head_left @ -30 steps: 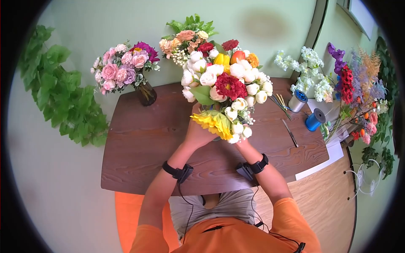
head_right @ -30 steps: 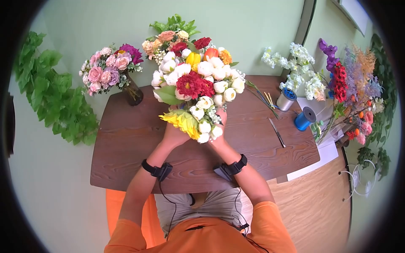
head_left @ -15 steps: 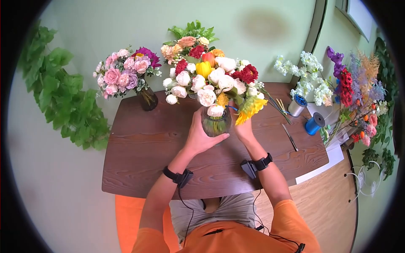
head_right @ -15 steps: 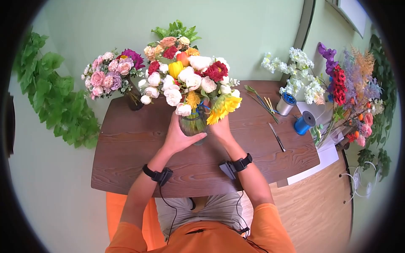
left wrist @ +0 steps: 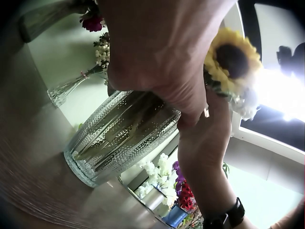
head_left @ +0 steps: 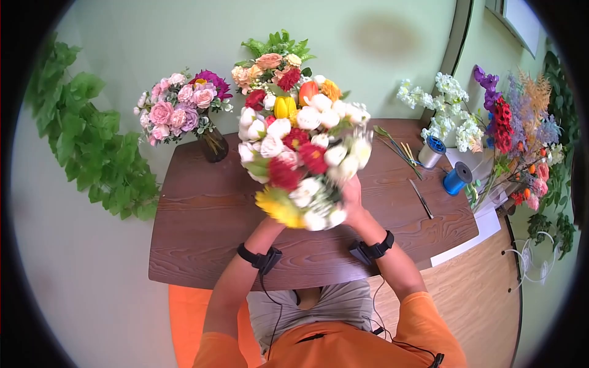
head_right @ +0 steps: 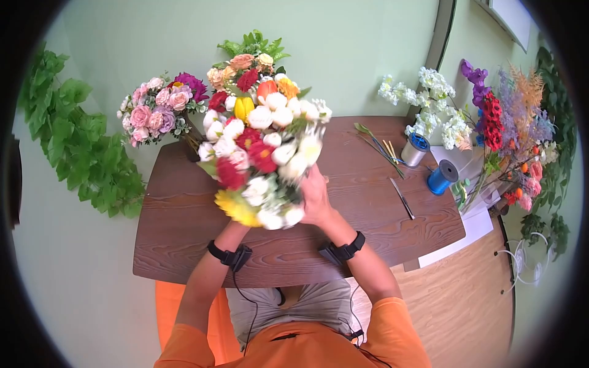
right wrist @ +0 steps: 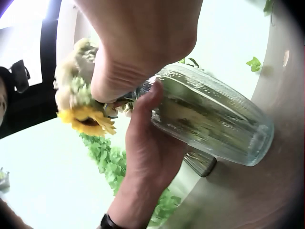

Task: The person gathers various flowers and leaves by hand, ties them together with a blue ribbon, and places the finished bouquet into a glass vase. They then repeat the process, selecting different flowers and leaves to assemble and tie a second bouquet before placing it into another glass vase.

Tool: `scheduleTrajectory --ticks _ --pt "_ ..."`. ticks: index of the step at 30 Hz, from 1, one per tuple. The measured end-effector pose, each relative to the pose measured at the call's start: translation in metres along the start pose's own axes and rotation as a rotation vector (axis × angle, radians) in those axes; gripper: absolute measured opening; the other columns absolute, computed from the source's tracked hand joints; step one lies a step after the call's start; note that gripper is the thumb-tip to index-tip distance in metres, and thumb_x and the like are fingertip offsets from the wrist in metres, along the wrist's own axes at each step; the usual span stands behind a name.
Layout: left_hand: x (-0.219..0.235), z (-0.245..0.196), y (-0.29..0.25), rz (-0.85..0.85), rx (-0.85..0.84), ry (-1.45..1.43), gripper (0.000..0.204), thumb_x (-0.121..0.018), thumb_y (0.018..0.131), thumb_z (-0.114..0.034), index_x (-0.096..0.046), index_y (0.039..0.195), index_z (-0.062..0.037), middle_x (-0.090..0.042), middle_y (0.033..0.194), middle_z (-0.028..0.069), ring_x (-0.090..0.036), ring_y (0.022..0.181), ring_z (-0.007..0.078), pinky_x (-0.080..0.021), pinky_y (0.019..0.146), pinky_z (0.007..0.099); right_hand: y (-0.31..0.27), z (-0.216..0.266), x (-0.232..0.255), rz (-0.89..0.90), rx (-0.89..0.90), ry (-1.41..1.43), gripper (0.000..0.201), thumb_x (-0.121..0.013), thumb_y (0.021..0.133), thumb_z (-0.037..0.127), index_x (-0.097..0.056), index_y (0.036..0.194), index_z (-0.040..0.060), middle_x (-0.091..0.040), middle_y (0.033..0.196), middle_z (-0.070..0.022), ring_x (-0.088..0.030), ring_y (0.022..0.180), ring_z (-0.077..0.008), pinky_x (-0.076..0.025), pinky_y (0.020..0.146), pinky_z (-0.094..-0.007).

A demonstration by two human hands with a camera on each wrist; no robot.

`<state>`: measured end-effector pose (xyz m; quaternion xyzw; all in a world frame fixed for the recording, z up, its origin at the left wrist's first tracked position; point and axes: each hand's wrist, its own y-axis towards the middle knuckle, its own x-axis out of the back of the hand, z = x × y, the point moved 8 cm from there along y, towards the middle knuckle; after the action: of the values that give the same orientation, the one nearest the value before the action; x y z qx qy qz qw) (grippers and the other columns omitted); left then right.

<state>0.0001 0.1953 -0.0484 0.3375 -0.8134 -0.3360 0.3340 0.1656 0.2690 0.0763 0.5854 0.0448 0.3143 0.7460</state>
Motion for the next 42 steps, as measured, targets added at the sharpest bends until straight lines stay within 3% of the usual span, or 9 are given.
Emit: scheduleTrajectory --ticks 3,6,9,12,16,20,21,31,42 --pt "-0.039 0.079 -0.04 0.19 0.086 -0.105 0.047 -0.064 0.095 -0.038 -0.059 0.132 -0.0091 -0.065 0.124 0.0086 -0.062 0.116 0.0262 -0.049 0.104 0.0401 -0.009 -0.004 0.005 -0.089 0.026 -0.108 0.063 -0.071 0.07 0.01 -0.056 0.13 -0.0042 -0.055 0.132 -0.0274 -0.056 0.118 -0.0476 -0.044 0.104 -0.0489" --pt "0.009 -0.032 0.013 0.161 -0.024 0.073 0.05 -0.07 0.089 -0.037 -0.061 0.131 -0.011 -0.062 0.131 0.0117 -0.056 0.125 0.0337 -0.039 0.11 0.0507 -0.006 -0.029 0.012 -0.146 -0.297 0.041 0.075 -0.066 0.074 0.002 -0.04 0.144 -0.0059 -0.056 0.134 -0.0186 -0.056 0.125 -0.0295 -0.043 0.107 -0.0409" --pt "0.016 -0.061 0.041 0.242 0.081 0.137 0.057 -0.077 0.083 -0.035 -0.06 0.132 -0.0096 -0.059 0.135 0.0115 -0.053 0.127 0.0329 -0.038 0.11 0.049 -0.045 -0.108 -0.015 -0.081 -0.718 0.622 0.06 -0.063 0.082 -0.004 -0.05 0.14 0.0004 -0.059 0.131 -0.0064 -0.056 0.121 -0.0186 -0.046 0.103 -0.0362" --pt "0.014 -0.056 0.037 0.262 0.108 -0.03 0.061 -0.08 0.081 -0.032 -0.058 0.134 -0.0095 -0.059 0.136 0.0104 -0.053 0.129 0.0303 -0.038 0.113 0.0458 -0.019 -0.099 -0.007 -0.001 -0.704 0.631 0.054 -0.066 0.083 -0.003 -0.055 0.136 0.0015 -0.061 0.13 -0.005 -0.057 0.119 -0.0182 -0.047 0.102 -0.0352" --pt "-0.006 -0.055 0.039 0.358 0.493 -0.674 0.052 -0.077 0.09 -0.025 -0.057 0.133 -0.0054 -0.062 0.133 0.0072 -0.061 0.121 0.0233 -0.049 0.104 0.0393 0.018 -0.074 -0.004 0.085 -0.66 0.568 0.06 -0.077 0.076 0.0 -0.058 0.133 -0.0016 -0.064 0.131 -0.0085 -0.06 0.118 -0.0192 -0.048 0.103 -0.0352" --pt "0.014 -0.087 0.062 0.255 0.33 -0.193 0.059 -0.086 0.082 -0.027 -0.06 0.128 0.0002 -0.067 0.123 0.0116 -0.062 0.118 0.0208 -0.048 0.104 0.0363 -0.027 -0.118 -0.03 0.046 -0.368 0.008 0.059 -0.081 0.079 0.012 -0.059 0.132 0.0002 -0.066 0.126 -0.0136 -0.063 0.117 -0.0264 -0.049 0.103 -0.0371" --pt "0.019 -0.08 0.063 0.091 0.159 -0.102 0.071 -0.089 0.077 -0.031 -0.056 0.133 -0.0027 -0.059 0.13 0.0177 -0.056 0.123 0.03 -0.044 0.105 0.0436 -0.038 -0.103 -0.027 -0.03 -0.311 -0.14 0.057 -0.08 0.082 0.018 -0.06 0.133 0.002 -0.065 0.129 -0.0148 -0.062 0.119 -0.0277 -0.05 0.102 -0.0391" --pt "0.019 -0.077 0.061 0.06 0.16 -0.058 0.094 -0.092 0.072 -0.035 -0.043 0.142 0.0036 -0.051 0.135 0.021 -0.053 0.126 0.0343 -0.044 0.107 0.0446 0.019 -0.057 0.006 -0.055 -0.695 0.084 0.038 -0.079 0.081 0.009 -0.067 0.116 0.001 -0.073 0.112 -0.0109 -0.068 0.103 -0.0184 -0.055 0.09 -0.0373" --pt "0.019 -0.076 0.061 0.084 0.233 -0.1 0.094 -0.092 0.072 -0.037 -0.044 0.142 0.0048 -0.052 0.135 0.0218 -0.053 0.127 0.0334 -0.044 0.106 0.0441 0.016 -0.05 0.008 -0.037 -0.643 0.026 0.034 -0.078 0.082 0.01 -0.068 0.113 0.0007 -0.073 0.109 -0.0113 -0.069 0.098 -0.023 -0.056 0.087 -0.0382"
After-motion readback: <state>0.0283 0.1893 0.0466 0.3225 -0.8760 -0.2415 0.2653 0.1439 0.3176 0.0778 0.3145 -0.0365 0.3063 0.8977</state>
